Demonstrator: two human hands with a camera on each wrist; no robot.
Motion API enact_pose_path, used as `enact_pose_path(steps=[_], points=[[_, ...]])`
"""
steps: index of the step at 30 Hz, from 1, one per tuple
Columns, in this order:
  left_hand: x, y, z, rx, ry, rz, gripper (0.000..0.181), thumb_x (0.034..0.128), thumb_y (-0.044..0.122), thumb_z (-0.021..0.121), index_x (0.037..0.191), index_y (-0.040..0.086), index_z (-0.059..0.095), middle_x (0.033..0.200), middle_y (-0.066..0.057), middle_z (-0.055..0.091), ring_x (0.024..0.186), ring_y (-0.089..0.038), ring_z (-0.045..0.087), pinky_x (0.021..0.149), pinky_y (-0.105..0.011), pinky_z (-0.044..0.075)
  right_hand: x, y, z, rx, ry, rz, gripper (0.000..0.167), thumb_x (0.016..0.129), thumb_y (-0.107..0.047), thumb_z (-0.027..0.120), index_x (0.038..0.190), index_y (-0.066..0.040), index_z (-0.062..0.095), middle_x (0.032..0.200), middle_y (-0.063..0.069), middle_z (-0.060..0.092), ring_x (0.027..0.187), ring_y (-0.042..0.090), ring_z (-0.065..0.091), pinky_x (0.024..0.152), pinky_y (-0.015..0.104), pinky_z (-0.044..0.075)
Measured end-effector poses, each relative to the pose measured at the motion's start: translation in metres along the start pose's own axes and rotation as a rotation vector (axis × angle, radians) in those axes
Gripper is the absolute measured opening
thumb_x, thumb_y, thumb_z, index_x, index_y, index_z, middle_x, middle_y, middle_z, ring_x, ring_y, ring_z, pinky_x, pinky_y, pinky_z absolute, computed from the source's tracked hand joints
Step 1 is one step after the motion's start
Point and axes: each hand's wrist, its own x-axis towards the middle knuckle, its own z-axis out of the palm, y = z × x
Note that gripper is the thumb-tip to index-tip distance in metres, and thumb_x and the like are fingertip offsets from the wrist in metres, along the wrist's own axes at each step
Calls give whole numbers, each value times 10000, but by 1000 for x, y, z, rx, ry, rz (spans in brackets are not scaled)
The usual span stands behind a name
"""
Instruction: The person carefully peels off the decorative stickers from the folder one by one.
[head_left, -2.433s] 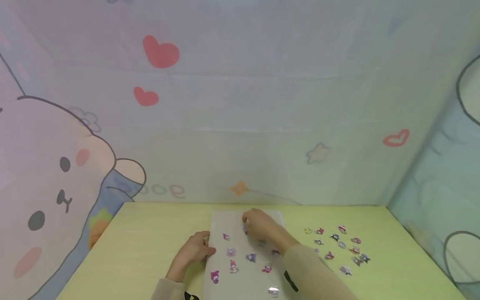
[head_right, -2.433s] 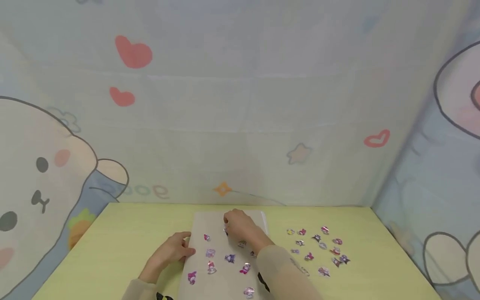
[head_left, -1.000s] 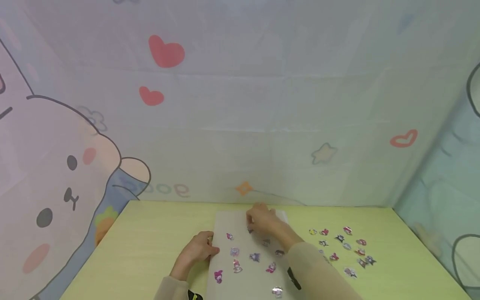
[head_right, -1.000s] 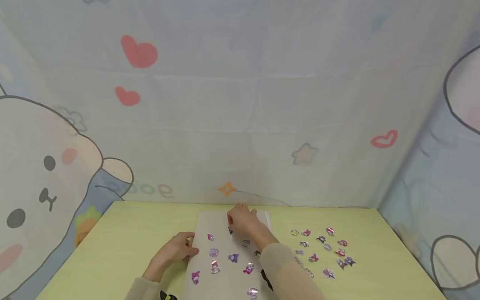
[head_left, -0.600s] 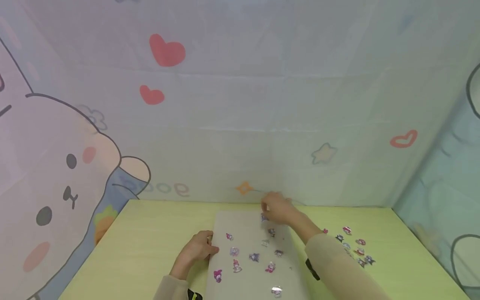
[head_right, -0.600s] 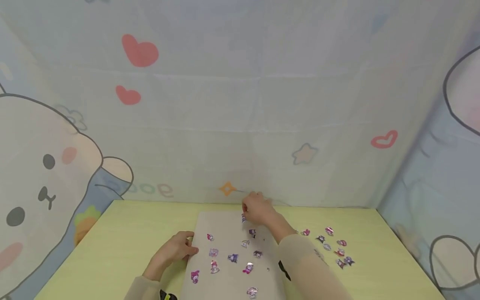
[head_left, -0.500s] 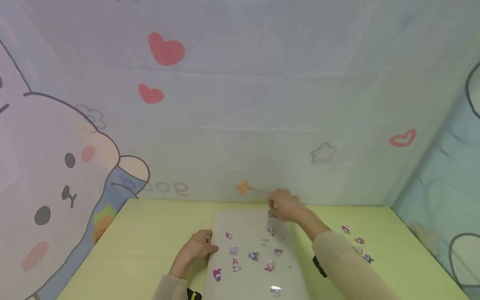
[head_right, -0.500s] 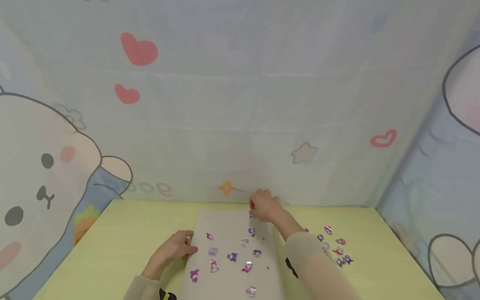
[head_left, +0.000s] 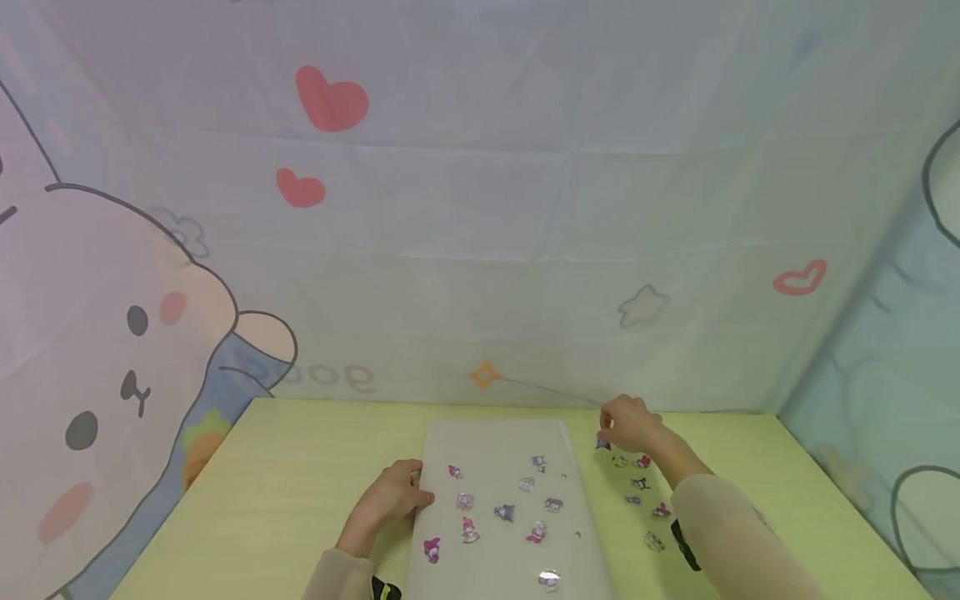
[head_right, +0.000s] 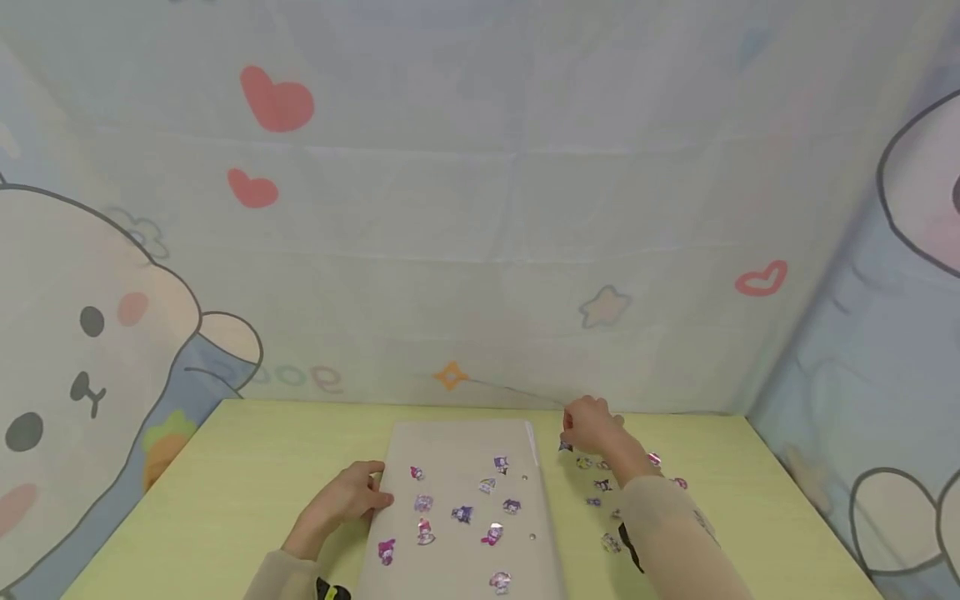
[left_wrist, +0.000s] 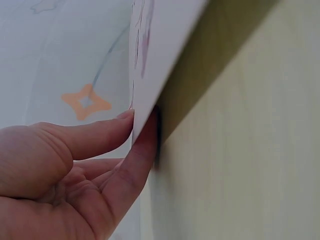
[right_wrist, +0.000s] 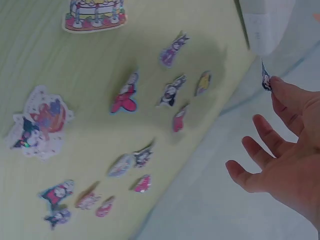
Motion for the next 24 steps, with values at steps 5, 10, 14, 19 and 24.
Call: enact_pose_path(steps=[5, 10, 14, 19, 24], points=[[1, 0, 0, 19, 4, -3, 630, 859, 13, 692, 1364, -192, 376, 702, -59, 550, 540, -135, 506, 552, -295, 409, 2, 16, 10, 75, -12, 55, 123, 920, -152, 657, 842, -87, 587, 1067, 161, 602, 905, 403, 530, 685, 579, 457], [-1, 2, 0, 16, -8, -15, 646, 858, 12, 692, 1370, -200, 359, 728, -61, 558, 561, -139, 522, 575, -299, 434, 3, 24, 24, 159, -4, 115, 128, 940, -169, 637, 866, -76, 591, 1016, 124, 600, 796, 343, 521, 662, 569, 443], [-1, 4, -1, 8, -4, -19, 648, 859, 19, 695, 1371, -197, 361, 746, -66, 561, 574, -143, 527, 591, -303, 440, 5, 23, 29, 180, 40, 156, 138, 940, -172, 629, 856, -70, 591, 1097, 188, 564, 1053, 482, 444, 813, 770, 295], [-2, 3, -2, -12, 3, -20, 650, 854, 9, 694, 1371, -197, 360, 740, -69, 556, 568, -141, 520, 584, -299, 435, 10, 20, 34, 170, 40, 254, 140, 940, -166, 630, 848, -72, 581, 1145, 260, 503, 1183, 569, 322, 892, 832, 147], [-4, 3, -1, -24, -3, -27, 645, 852, 4, 693, 1374, -189, 367, 721, -65, 560, 557, -133, 519, 575, -294, 435, 11, 19, 38, 148, 42, 322, 104, 921, -153, 651, 875, -66, 618, 1188, 303, 478, 1213, 578, 278, 918, 828, 99]])
